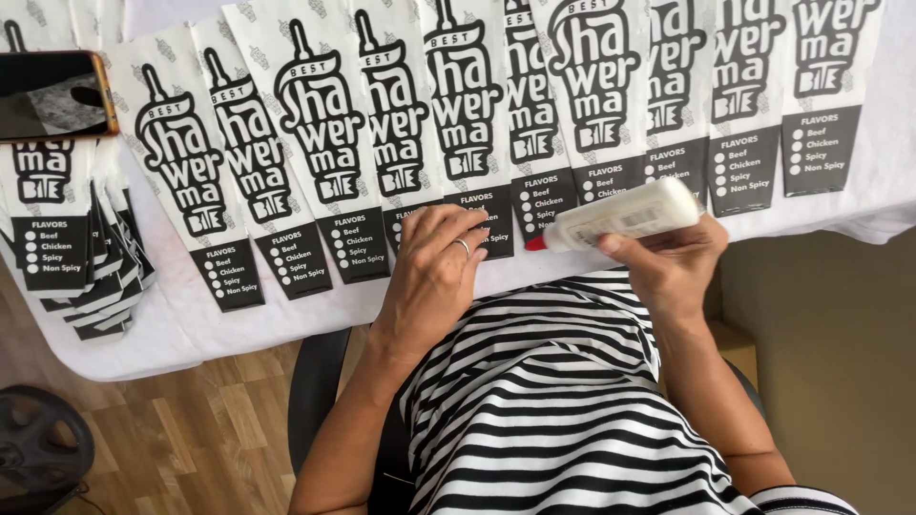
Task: Applying glue to paper labels and organizing them into stacks on a workstation
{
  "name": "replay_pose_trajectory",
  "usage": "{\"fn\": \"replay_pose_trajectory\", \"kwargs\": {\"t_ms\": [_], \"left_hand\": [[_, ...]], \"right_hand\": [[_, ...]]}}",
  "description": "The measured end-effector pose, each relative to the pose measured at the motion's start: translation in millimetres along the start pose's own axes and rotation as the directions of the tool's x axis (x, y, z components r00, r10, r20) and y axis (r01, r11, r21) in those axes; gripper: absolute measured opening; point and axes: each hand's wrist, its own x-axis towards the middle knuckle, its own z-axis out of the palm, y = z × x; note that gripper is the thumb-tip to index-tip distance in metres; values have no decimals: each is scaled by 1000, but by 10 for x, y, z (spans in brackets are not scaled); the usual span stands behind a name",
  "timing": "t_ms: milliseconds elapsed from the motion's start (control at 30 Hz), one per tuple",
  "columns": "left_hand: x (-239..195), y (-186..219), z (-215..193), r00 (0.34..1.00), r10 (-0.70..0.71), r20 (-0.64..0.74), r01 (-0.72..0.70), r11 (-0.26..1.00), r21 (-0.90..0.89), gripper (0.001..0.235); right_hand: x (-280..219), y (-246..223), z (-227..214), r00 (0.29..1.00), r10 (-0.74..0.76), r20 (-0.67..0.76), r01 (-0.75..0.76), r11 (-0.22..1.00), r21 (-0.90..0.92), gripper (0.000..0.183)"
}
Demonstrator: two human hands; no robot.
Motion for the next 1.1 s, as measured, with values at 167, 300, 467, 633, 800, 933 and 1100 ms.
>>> {"fn": "replay_pose_trajectory", "kwargs": {"t_ms": [167,300,467,633,800,933,1100], "left_hand": [[-32,23,-100,994,-53,101,62,994,-89,42],[-36,27,-144,991,-69,115,82,990,-115,49],[-24,37,-165,987,-89,132,104,988,-110,47],[-53,-3,-92,991,-92,98,105,985,-140,38],[-57,-12,-18,994,-100,40,105,982,-156,28],[-53,7,-6,993,-115,12,116,979,-169,23],[-46,27,-13,992,-129,-4,127,980,-154,18]], "right_hand": [[43,-167,229,972,46,232,-32,997,-67,43],[26,-153,403,957,59,283,-41,997,-69,41],[10,-52,587,938,56,342,-57,998,-5,44],[68,-122,294,953,74,295,-57,996,-65,42],[60,-52,-25,971,84,223,-63,993,-101,35],[22,-90,151,969,60,241,-41,996,-83,42],[-34,-58,492,955,60,290,-44,997,-60,40]]}}
